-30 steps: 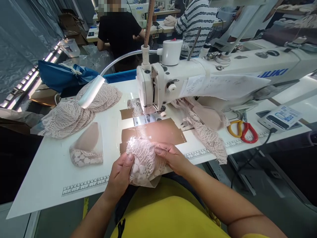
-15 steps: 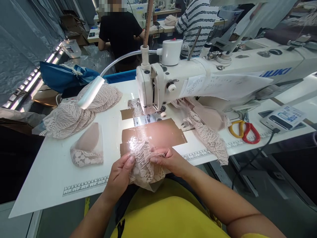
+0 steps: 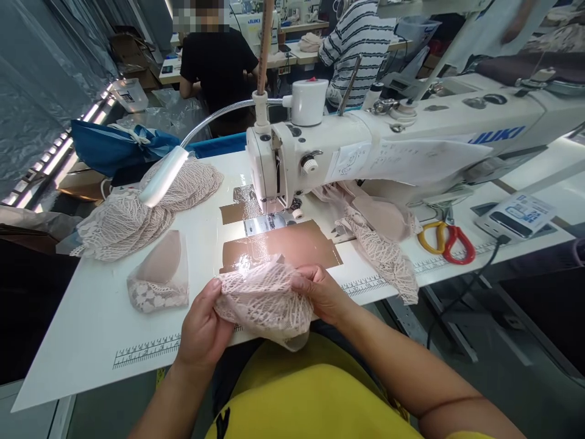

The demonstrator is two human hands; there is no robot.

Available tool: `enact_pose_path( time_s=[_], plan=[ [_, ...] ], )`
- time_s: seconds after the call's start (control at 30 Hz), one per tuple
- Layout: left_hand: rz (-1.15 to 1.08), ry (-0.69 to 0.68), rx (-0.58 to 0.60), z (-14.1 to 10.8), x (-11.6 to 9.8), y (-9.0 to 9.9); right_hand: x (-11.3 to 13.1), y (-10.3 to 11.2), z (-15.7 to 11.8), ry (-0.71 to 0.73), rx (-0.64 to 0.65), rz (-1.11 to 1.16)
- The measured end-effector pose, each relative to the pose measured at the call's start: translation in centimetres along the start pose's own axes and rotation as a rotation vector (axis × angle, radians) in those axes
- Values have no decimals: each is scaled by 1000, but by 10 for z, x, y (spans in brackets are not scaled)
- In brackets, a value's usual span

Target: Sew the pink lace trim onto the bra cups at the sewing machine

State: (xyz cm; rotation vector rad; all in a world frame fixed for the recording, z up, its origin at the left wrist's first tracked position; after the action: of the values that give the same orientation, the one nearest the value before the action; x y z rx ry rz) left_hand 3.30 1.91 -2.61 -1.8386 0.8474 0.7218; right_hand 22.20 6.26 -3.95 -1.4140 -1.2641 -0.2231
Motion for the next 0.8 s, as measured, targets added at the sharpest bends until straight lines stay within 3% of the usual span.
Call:
enact_pose_path(
  time_s=[0.1,0.2,0.3,0.37,0.47,0.6,0.7,0.8],
  plan=[
    [-99,50,-98,4,-3,3,2,1,-1,10,17,-63],
    [-173,128,-119,9,-4,7,1,2,-1,12,10,-92],
    [-237,148,-62,6,-1,7,-3,2,0,74,-70,20],
    [-259,146,48,0,4,3,-5,-1,0,162,-106,71],
    [-188,163,211,-13,17,-8,-6,-8,-1,280,-43,-92],
    [32,157,112,-18,29,-13,-6,-18,0,315,16,-279],
    [163,142,37,-17,29,-8,-5,-22,2,181,-84,-35],
    [265,117,88,-17,24,-7,-1,-25,4,143,-180,252]
  ],
)
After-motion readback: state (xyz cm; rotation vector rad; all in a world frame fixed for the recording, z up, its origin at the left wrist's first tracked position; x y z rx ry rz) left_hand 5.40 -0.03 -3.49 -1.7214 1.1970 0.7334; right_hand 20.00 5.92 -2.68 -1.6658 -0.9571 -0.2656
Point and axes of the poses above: each hand's wrist, its own z-axis towards the middle knuckle, its own y-axis out of the back of the hand, x = y × z, the point moved 1 cm from there along z, towards the middle knuckle, and after that the axes turned 4 degrees about z, right-handed, at the moved point
